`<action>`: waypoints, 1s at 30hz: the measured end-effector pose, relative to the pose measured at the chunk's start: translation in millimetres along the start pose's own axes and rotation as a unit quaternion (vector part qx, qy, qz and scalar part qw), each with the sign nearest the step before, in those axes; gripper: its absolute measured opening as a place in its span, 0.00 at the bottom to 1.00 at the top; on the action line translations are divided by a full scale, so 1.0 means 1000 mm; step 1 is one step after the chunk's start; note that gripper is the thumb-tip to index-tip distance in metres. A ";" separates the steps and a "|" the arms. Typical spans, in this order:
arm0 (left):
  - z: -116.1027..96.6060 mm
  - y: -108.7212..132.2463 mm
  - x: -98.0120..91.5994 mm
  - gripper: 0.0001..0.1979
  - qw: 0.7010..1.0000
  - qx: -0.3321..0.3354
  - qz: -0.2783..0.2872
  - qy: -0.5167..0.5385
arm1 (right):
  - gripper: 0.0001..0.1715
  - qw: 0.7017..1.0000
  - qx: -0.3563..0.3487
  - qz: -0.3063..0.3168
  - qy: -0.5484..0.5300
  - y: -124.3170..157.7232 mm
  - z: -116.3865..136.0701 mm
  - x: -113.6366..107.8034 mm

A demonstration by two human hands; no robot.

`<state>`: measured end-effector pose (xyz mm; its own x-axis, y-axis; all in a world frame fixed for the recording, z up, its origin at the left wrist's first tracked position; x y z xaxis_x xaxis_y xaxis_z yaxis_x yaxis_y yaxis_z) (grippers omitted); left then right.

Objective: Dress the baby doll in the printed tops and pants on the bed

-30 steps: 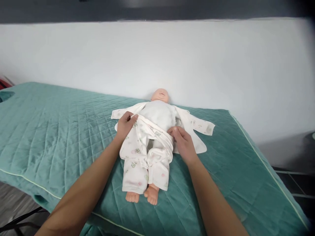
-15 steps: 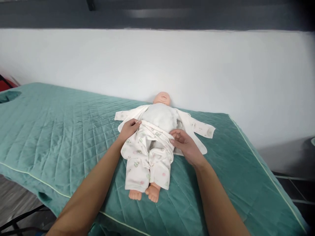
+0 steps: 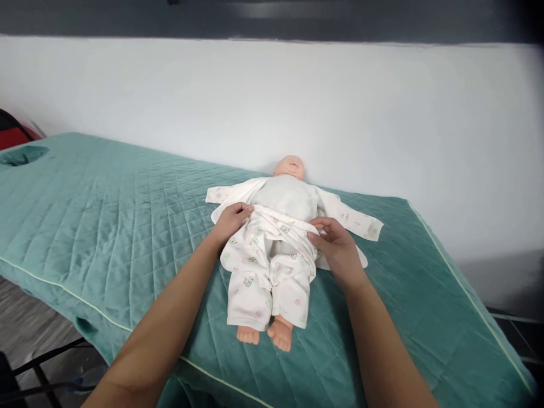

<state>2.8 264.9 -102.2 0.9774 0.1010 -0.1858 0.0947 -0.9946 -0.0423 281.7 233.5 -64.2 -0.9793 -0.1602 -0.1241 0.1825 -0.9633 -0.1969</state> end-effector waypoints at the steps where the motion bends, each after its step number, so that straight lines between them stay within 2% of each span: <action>1: 0.001 0.000 0.000 0.17 1.000 0.000 0.001 0.001 | 0.14 1.000 0.002 -0.021 -0.003 -0.001 -0.001 0.000; 5: 0.002 0.003 0.002 0.20 1.000 -0.004 0.011 0.021 | 0.15 0.997 0.018 -0.074 -0.020 -0.002 -0.007 0.002; 9: -0.005 0.011 0.001 0.25 0.996 -0.042 0.065 0.043 | 0.16 0.996 0.058 -0.063 -0.001 -0.002 -0.011 0.002; 13: -0.019 0.019 -0.003 0.25 0.993 -0.048 0.108 0.008 | 0.15 0.994 0.086 -0.015 0.058 -0.001 -0.010 -0.006; 15: -0.023 0.020 -0.004 0.24 0.992 -0.050 0.118 -0.006 | 0.13 0.991 0.094 0.027 0.087 -0.001 -0.009 -0.008; 17: -0.023 0.019 -0.004 0.21 0.992 -0.043 0.120 -0.023 | 0.11 0.985 0.106 0.036 0.131 -0.002 -0.011 -0.008; 22: -0.020 0.012 0.001 0.07 0.994 -0.005 0.070 -0.086 | 0.10 0.965 0.082 -0.059 0.243 -0.008 -0.017 -0.004; 25: -0.018 0.005 0.004 0.05 0.989 0.008 0.054 -0.136 | 0.13 0.958 0.078 -0.087 0.263 -0.012 -0.018 -0.005; 28: -0.020 -0.001 0.004 0.04 0.983 0.013 0.074 -0.166 | 0.15 0.963 0.102 -0.039 0.245 -0.015 -0.021 -0.006; 30: -0.021 -0.004 0.002 0.02 0.984 -0.003 0.104 -0.142 | 0.14 0.970 0.123 0.012 0.210 -0.016 -0.023 -0.006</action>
<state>8.7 268.3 -81.9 0.8834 -0.1031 -0.4572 -0.0997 -0.9945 0.0316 286.8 254.7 -83.2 -0.8430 -0.1312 -0.5217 0.1279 -0.9909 0.0424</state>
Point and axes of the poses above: each hand's wrist, its own y-axis away from the middle knuckle, its own x-axis out of the palm, z = x × y, the point moved 3 cm from there along -y, towards the middle knuckle, and after that the axes turned 2 degrees about y, right-handed, at the moved point
